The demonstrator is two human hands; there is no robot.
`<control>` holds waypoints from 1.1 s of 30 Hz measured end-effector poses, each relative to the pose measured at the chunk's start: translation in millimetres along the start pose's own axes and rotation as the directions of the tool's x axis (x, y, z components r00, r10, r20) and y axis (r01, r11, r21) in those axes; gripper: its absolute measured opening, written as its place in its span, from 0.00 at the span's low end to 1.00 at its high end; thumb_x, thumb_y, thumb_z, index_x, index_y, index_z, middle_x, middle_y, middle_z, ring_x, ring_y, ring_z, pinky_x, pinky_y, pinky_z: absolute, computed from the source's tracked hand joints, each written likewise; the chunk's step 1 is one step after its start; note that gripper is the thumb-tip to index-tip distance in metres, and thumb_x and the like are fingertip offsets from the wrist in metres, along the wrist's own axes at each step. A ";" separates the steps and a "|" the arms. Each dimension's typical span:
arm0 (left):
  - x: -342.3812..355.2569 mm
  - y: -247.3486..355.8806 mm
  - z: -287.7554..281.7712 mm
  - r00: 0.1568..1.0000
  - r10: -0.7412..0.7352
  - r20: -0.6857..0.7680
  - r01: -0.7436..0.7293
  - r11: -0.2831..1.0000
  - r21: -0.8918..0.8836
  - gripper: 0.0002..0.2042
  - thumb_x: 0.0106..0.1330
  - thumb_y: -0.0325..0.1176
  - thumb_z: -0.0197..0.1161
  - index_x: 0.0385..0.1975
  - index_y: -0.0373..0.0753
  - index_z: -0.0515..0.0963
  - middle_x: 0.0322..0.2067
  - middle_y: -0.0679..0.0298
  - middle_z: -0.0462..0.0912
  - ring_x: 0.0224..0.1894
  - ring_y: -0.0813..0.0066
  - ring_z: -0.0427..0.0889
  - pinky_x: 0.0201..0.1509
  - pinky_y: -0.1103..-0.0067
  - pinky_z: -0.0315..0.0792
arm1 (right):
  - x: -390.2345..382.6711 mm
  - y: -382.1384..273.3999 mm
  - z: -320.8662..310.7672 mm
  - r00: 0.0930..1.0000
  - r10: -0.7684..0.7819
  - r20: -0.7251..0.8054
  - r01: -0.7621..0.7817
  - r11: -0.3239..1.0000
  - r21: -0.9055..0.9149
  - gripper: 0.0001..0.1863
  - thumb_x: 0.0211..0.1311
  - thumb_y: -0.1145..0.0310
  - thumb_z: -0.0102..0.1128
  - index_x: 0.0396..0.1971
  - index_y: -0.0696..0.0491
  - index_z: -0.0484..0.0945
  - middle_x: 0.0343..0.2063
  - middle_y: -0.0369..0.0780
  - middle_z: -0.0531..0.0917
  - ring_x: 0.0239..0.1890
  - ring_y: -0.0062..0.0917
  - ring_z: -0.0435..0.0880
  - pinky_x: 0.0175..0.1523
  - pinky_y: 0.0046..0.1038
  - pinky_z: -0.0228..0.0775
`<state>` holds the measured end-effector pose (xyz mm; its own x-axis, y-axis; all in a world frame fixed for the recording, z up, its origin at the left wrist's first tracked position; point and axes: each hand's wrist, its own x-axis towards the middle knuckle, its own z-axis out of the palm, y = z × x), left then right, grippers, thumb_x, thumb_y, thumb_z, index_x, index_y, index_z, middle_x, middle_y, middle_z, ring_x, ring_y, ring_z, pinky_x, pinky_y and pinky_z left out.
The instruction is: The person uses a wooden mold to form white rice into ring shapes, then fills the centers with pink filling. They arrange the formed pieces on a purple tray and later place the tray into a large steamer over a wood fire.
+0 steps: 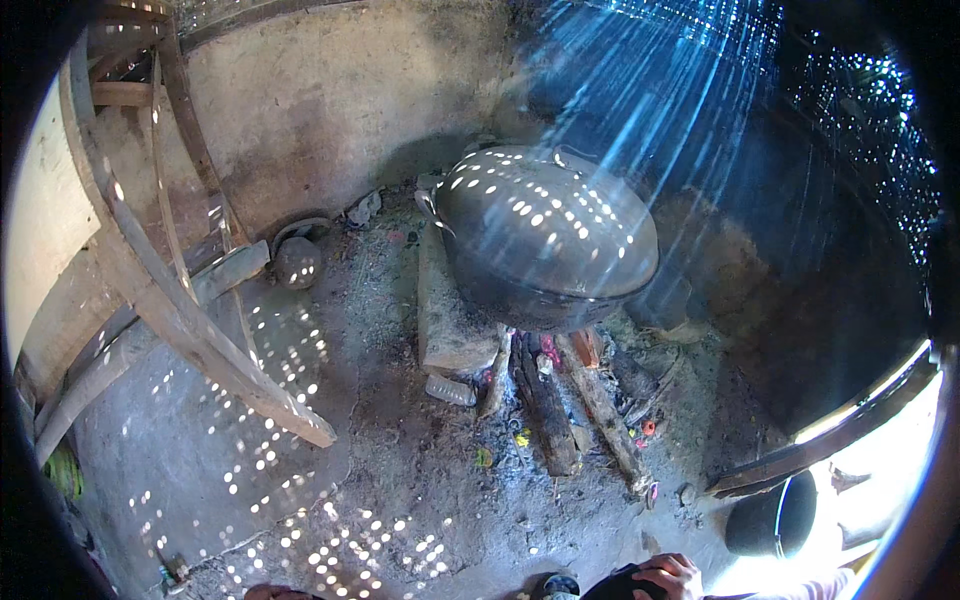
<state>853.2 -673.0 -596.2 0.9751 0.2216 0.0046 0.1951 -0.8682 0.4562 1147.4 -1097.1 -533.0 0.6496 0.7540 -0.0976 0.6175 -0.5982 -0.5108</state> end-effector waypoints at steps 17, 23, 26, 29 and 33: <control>-77.2 58.4 -54.7 0.971 0.173 0.167 -0.067 0.861 -0.503 0.16 0.57 0.41 0.65 0.45 0.47 0.77 0.42 0.61 0.82 0.41 0.57 0.82 0.47 0.67 0.75 | -47.9 -23.1 -27.2 0.775 0.225 0.591 -0.223 0.972 -0.077 0.25 0.67 0.47 0.44 0.56 0.45 0.74 0.50 0.46 0.78 0.58 0.43 0.73 0.64 0.41 0.64; -148.6 200.6 -75.0 0.516 -0.647 0.561 0.783 0.622 -0.002 0.28 0.59 0.58 0.55 0.58 0.54 0.72 0.68 0.59 0.61 0.65 0.45 0.61 0.57 0.38 0.61 | -90.7 -123.4 -9.6 0.451 0.665 0.595 -0.392 0.747 -0.537 0.52 0.57 0.29 0.43 0.71 0.54 0.47 0.60 0.67 0.63 0.61 0.61 0.65 0.66 0.52 0.57; -207.0 297.8 -113.7 0.498 -0.644 0.581 0.767 0.640 0.053 0.28 0.61 0.56 0.52 0.57 0.49 0.73 0.65 0.55 0.65 0.65 0.42 0.63 0.58 0.42 0.64 | -130.6 -168.3 -17.4 0.564 0.580 0.588 -0.013 0.718 -0.696 0.53 0.57 0.25 0.37 0.68 0.56 0.56 0.57 0.63 0.69 0.63 0.55 0.66 0.68 0.46 0.55; -251.0 331.4 -149.5 0.442 -0.680 0.585 0.881 0.452 -0.141 0.27 0.62 0.56 0.52 0.56 0.48 0.73 0.63 0.54 0.66 0.64 0.43 0.64 0.58 0.43 0.64 | -91.6 -204.6 -37.9 0.517 0.417 0.748 0.055 0.855 -0.515 0.52 0.57 0.25 0.39 0.68 0.55 0.56 0.56 0.62 0.71 0.62 0.53 0.68 0.66 0.45 0.57; -319.0 320.2 -177.6 0.286 -0.795 0.535 0.936 0.112 -0.334 0.26 0.62 0.55 0.52 0.55 0.47 0.74 0.62 0.54 0.68 0.62 0.43 0.66 0.57 0.44 0.65 | -1.8 -295.0 -42.0 0.393 0.224 0.892 0.287 0.892 -0.350 0.51 0.57 0.26 0.40 0.69 0.55 0.56 0.54 0.60 0.73 0.61 0.52 0.70 0.65 0.45 0.59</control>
<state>586.0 -942.9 -293.6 0.1801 0.5162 -0.8373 0.8991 0.2588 0.3530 982.6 -933.4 -346.3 -0.0022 0.4045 -0.9145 0.8923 -0.4121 -0.1844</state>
